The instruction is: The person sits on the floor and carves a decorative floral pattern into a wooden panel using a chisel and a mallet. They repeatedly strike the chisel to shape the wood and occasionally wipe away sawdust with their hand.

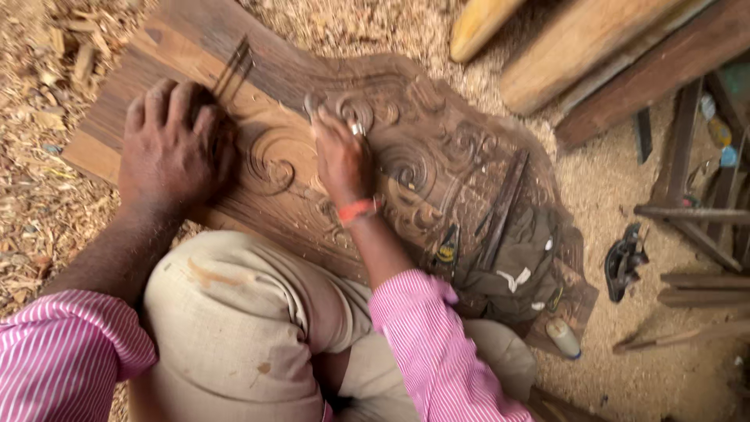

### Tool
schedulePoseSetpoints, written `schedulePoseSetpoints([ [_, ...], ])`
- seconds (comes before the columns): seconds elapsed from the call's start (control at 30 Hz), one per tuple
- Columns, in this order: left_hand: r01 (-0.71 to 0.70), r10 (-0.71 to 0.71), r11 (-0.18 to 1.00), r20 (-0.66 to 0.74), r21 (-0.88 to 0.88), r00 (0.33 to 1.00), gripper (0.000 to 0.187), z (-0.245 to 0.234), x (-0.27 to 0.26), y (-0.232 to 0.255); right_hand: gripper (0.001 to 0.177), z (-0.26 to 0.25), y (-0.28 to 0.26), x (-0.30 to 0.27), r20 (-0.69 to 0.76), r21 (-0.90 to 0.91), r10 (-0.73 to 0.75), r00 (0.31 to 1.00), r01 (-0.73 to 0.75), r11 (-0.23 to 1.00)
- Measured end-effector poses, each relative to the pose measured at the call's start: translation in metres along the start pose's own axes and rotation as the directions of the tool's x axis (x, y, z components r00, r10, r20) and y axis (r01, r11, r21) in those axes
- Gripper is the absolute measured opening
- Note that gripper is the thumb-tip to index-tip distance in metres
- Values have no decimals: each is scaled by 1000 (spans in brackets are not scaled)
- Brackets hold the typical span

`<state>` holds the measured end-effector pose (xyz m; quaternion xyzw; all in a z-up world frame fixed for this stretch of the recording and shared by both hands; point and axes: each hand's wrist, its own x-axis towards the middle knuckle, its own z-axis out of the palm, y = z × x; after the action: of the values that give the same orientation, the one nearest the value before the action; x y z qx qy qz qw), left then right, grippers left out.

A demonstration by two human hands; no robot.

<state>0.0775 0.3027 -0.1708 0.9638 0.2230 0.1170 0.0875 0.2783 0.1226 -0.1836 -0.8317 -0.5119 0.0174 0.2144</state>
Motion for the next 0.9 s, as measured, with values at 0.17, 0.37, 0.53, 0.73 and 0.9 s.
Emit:
schedulePoseSetpoints([
  [0.17, 25, -25, 999, 5, -26, 1000, 45, -2, -3, 3, 25, 11, 6, 10, 3, 33, 40, 999, -40, 999],
  [0.37, 31, -32, 996, -7, -84, 999, 42, -7, -3, 6, 26, -7, -5, 0, -1, -12, 10, 1000, -10, 1000],
  [0.53, 12, -14, 999, 40, 39, 999, 51, 9, -6, 0, 23, 0, 1, 1, -30, 49, -6, 1000, 7, 999],
  [0.73, 40, -39, 999, 65, -16, 997, 51, 0, 1, 1, 28, -5, -3, 10, 12, -25, 0, 1000, 1, 1000],
  [0.9, 20, -21, 1000, 77, 14, 997, 54, 7, 1, -2, 30, -10, -1, 10, -6, 109, -44, 999, 45, 993],
])
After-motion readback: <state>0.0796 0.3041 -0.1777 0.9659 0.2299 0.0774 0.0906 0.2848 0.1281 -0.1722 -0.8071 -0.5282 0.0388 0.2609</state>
